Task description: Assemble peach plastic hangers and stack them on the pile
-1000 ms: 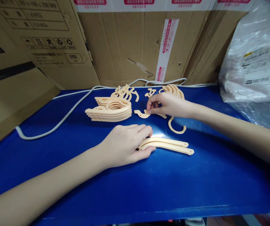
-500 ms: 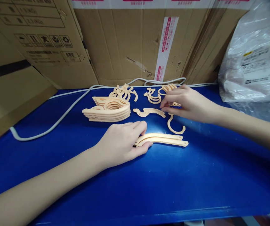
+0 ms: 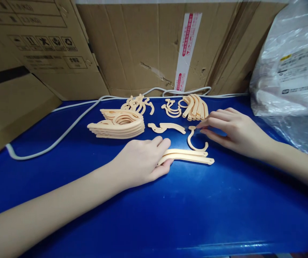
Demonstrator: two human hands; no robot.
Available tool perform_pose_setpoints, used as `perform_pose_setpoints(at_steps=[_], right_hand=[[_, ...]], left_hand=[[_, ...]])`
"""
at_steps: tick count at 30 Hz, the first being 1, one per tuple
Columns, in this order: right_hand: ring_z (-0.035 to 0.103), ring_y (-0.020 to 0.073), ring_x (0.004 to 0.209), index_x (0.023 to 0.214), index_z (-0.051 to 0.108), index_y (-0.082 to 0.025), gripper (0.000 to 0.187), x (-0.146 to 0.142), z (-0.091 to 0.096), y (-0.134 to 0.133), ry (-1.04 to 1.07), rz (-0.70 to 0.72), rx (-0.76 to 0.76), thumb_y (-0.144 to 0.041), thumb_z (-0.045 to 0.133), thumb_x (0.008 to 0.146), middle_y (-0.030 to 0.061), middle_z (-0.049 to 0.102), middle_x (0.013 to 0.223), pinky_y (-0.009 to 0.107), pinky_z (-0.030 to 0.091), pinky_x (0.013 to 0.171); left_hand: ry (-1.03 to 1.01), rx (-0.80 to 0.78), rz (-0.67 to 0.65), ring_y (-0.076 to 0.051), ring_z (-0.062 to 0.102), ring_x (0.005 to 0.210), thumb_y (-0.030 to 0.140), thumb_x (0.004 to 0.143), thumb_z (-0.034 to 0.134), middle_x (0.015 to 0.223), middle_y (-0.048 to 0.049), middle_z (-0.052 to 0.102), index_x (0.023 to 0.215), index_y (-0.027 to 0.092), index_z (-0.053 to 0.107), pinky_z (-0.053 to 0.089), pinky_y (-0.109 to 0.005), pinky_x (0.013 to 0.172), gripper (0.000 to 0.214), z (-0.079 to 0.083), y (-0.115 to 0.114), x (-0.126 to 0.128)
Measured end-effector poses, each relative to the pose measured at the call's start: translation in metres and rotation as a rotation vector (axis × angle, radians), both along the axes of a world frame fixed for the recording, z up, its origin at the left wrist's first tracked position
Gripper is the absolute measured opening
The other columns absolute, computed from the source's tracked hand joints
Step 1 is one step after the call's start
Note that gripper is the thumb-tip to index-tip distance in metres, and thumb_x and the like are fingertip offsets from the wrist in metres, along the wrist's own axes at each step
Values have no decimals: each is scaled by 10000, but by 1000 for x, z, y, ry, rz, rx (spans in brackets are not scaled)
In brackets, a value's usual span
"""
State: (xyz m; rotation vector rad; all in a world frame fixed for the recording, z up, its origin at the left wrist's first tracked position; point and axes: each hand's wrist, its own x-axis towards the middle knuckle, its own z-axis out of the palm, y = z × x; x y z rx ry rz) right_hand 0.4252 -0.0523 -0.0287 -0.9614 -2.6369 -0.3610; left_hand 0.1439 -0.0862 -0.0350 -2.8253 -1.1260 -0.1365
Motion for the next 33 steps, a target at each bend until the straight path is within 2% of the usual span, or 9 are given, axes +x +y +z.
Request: perform_pose_setpoints(at_steps=[5,9,12,15,17,22,27,30,33], right_hand=[[604,203,863,1180,617,-203,261,4,-6,2,-30,20,11,-236,458,975,74,651,1002,345,419,748],[560,192,760,1244,622,-221,327,6,-10,3,-97,42,22,-264,422,989,85,626,977,335,425,700],[571,198,799,1217,644,-210,325,7,-11,3,-83,36,-4,-268,420,989,97,625,1003,327,439,703],[568,199,789,1144,670,-187,298,10,-13,4,-79,10,28,-275,432,986,99,629,981,325,446,694],[559,202,771,1151,662,-186,292,11,-15,5,-121,6,80,-268,435,986,91,630,962,329,439,691],[561,211,797,1202,628,-176,301,11,-14,4,-242,5,139,-204,426,981,94,635,989,336,415,733],[573,234,819,1051,651,-161,269,7,-11,2,-291,-4,194,-188,392,987,93,639,911,363,386,747],[585,237,801,959,627,-162,231,6,-10,3,-225,-32,197,-234,409,990,75,635,834,379,379,763],[595,219,750,909,581,-188,175,4,-9,1,-48,-75,96,-251,432,976,59,650,807,382,376,760]], left_hand=[[-40,28,8,-176,611,631,420,949,439,866,-3,625,941,197,518,331,-280,477,237,-3,0,0],[-211,84,-9,-203,632,882,439,912,528,1072,-45,613,1052,191,504,455,-287,626,286,-3,3,-4],[-292,60,-108,-205,584,984,375,907,546,1120,-64,597,998,183,502,471,-309,793,217,-2,6,-5],[-288,29,-211,-205,553,1038,306,916,536,1156,-68,593,918,187,502,439,-324,887,124,-2,9,-6],[-282,32,-230,-215,535,1080,296,918,537,1191,-73,582,890,186,505,419,-334,914,118,-3,10,-7],[-260,39,-198,-206,533,948,290,917,526,1114,-74,578,851,178,518,415,-334,810,130,-4,10,-7],[-250,11,-167,-186,500,814,295,913,513,953,-48,567,817,180,522,380,-323,706,150,-3,6,-6],[-255,-26,-148,-171,486,775,293,909,511,920,-35,552,805,182,523,364,-312,675,152,-3,6,-6],[-255,-31,-142,-163,487,763,287,914,498,915,-33,550,809,182,529,362,-303,663,152,-3,6,-5]])
